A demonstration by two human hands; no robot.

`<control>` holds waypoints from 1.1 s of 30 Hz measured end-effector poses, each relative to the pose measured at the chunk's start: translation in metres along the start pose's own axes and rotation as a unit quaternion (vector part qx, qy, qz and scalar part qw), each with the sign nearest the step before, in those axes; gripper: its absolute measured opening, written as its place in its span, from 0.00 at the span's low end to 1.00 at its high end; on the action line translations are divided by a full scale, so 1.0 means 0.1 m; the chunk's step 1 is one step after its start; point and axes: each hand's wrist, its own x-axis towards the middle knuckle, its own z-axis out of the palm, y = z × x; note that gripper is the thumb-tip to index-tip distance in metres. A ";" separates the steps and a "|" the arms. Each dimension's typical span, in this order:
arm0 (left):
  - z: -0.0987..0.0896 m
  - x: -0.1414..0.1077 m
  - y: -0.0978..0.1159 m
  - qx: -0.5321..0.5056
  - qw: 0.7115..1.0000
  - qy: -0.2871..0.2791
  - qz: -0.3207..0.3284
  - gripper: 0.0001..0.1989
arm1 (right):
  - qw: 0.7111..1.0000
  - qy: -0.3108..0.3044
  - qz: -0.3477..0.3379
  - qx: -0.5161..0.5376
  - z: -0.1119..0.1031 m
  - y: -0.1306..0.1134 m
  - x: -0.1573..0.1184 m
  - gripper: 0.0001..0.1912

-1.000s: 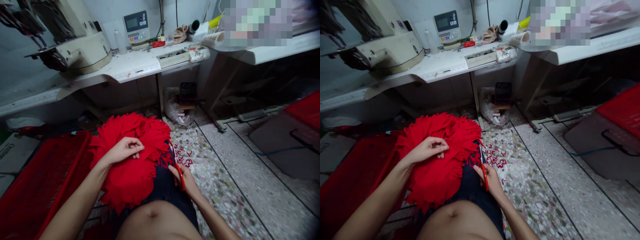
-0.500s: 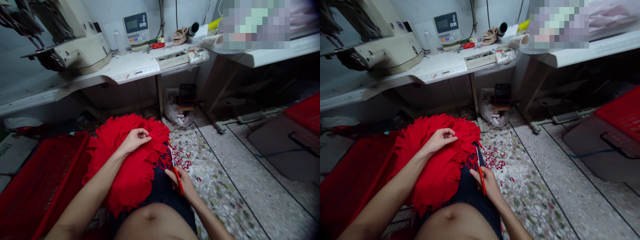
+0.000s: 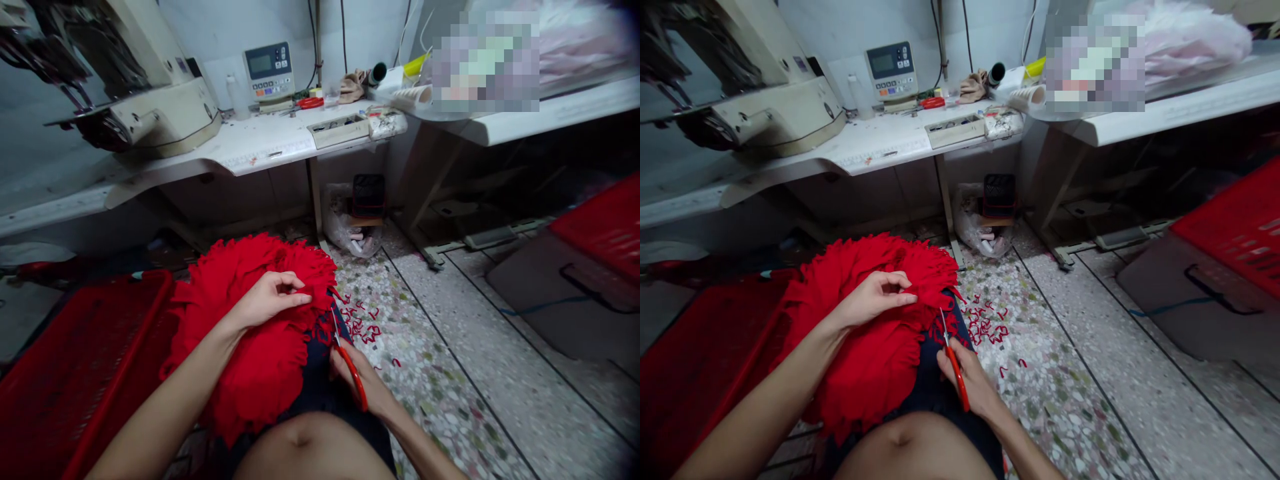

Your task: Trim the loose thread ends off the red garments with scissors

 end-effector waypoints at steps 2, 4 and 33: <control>0.00 0.00 0.03 0.004 1.000 -0.008 0.005 0.17 | 1.000 -0.022 -0.008 -0.014 -0.01 -0.05 -0.01 0.22; 0.02 0.01 0.03 0.018 1.000 -0.019 0.010 0.20 | 0.999 -0.038 -0.002 -0.026 -0.02 -0.10 -0.01 0.23; 0.19 0.02 -0.22 0.008 0.985 -0.144 -0.096 0.20 | 0.984 0.047 -0.036 -0.171 -0.16 0.04 0.15 0.27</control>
